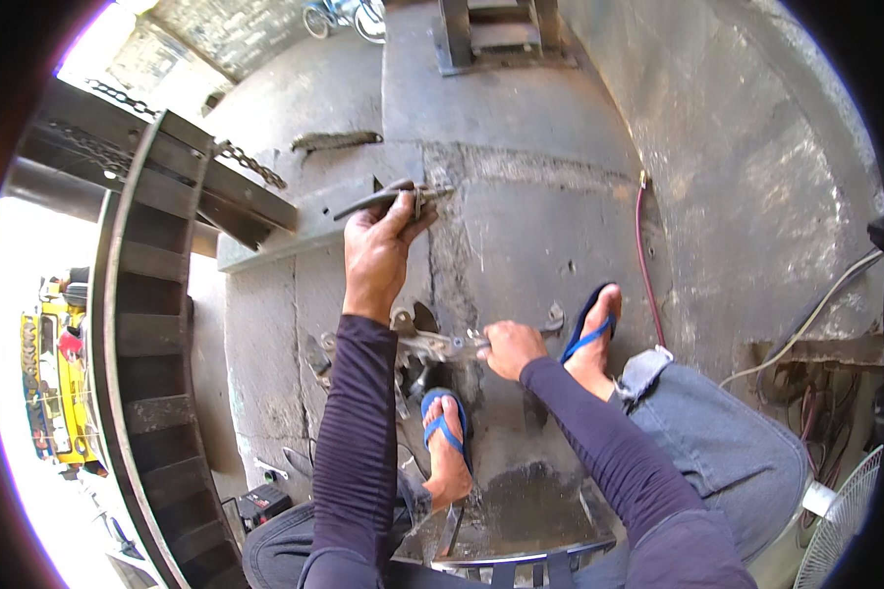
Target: The person is repairing a car part. They use a power tool to remove a bolt from the part and then inspect it.
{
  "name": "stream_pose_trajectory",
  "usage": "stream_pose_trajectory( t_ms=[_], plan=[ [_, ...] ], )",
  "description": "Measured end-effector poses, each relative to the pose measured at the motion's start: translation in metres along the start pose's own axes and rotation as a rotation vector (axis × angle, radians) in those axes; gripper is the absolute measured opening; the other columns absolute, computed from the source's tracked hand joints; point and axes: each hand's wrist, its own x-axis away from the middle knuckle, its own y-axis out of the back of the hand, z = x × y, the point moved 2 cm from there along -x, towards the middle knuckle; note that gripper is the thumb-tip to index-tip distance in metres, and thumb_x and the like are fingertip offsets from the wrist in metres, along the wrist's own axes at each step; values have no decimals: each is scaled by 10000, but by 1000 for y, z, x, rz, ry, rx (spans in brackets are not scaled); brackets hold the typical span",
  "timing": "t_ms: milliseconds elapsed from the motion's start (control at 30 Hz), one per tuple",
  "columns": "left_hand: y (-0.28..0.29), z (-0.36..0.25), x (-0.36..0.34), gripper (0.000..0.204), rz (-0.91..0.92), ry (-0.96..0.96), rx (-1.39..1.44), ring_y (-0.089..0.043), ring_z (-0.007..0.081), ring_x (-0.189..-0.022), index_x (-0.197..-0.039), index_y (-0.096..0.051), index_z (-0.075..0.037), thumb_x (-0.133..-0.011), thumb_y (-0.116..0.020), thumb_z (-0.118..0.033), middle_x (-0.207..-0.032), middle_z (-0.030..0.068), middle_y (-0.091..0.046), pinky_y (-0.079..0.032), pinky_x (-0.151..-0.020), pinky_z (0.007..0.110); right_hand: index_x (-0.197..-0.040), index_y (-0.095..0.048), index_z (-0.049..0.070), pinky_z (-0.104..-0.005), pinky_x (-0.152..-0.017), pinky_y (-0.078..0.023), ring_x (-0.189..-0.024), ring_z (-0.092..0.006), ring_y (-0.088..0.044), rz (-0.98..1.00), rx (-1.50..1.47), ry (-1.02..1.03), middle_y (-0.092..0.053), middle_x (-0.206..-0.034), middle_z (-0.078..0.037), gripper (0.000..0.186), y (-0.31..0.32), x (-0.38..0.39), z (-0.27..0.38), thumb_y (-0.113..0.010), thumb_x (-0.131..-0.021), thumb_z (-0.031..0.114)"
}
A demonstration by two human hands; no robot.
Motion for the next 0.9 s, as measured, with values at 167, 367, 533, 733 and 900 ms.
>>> stream_pose_trajectory(
  t_ms=[167,367,533,733,900],
  plan=[
    [-23,-70,25,334,251,53,47,-704,267,-1057,-1325,-565,58,-1029,-594,-96,-1238,196,-680,-580,-963,427,-1023,-745,75,-505,-879,-555,-1022,-392,-699,39,-67,-1,-738,-1034,-197,285,-1,2,-4,-727,-878,319],
    [-80,-166,83,500,482,112,-9,-702,262,-1056,-1430,-490,31,-965,-649,-63,-1250,204,-677,-590,-908,393,-1059,-749,81,-488,-855,-543,-974,-411,-707,-434,-416,-227,-745,-1007,-191,262,51,15,-12,-662,-925,288],
    [-134,-221,156,502,564,74,39,-703,228,-946,-1424,-488,21,-966,-664,-85,-1211,201,-688,-587,-833,351,-991,-753,49,-354,-642,-496,-686,-176,-659,-1026,-949,-356,-746,-832,-65,204,201,92,-1,-682,-937,233],
    [-161,-222,238,525,527,80,235,-709,245,-952,-1432,-437,60,-981,-655,-98,-1203,210,-674,-612,-779,334,-1103,-750,29,-252,-553,-442,-551,-82,-548,-781,-738,418,-718,-791,-25,266,306,277,126,-703,-971,254],
    [-181,-202,276,486,503,143,381,-710,248,-962,-1437,-438,58,-1010,-614,-93,-1199,190,-669,-616,-794,327,-1131,-725,-16,-369,-763,-558,-868,-316,-732,-771,-180,603,-747,-979,-196,356,306,332,186,-803,-851,190]
  ],
)
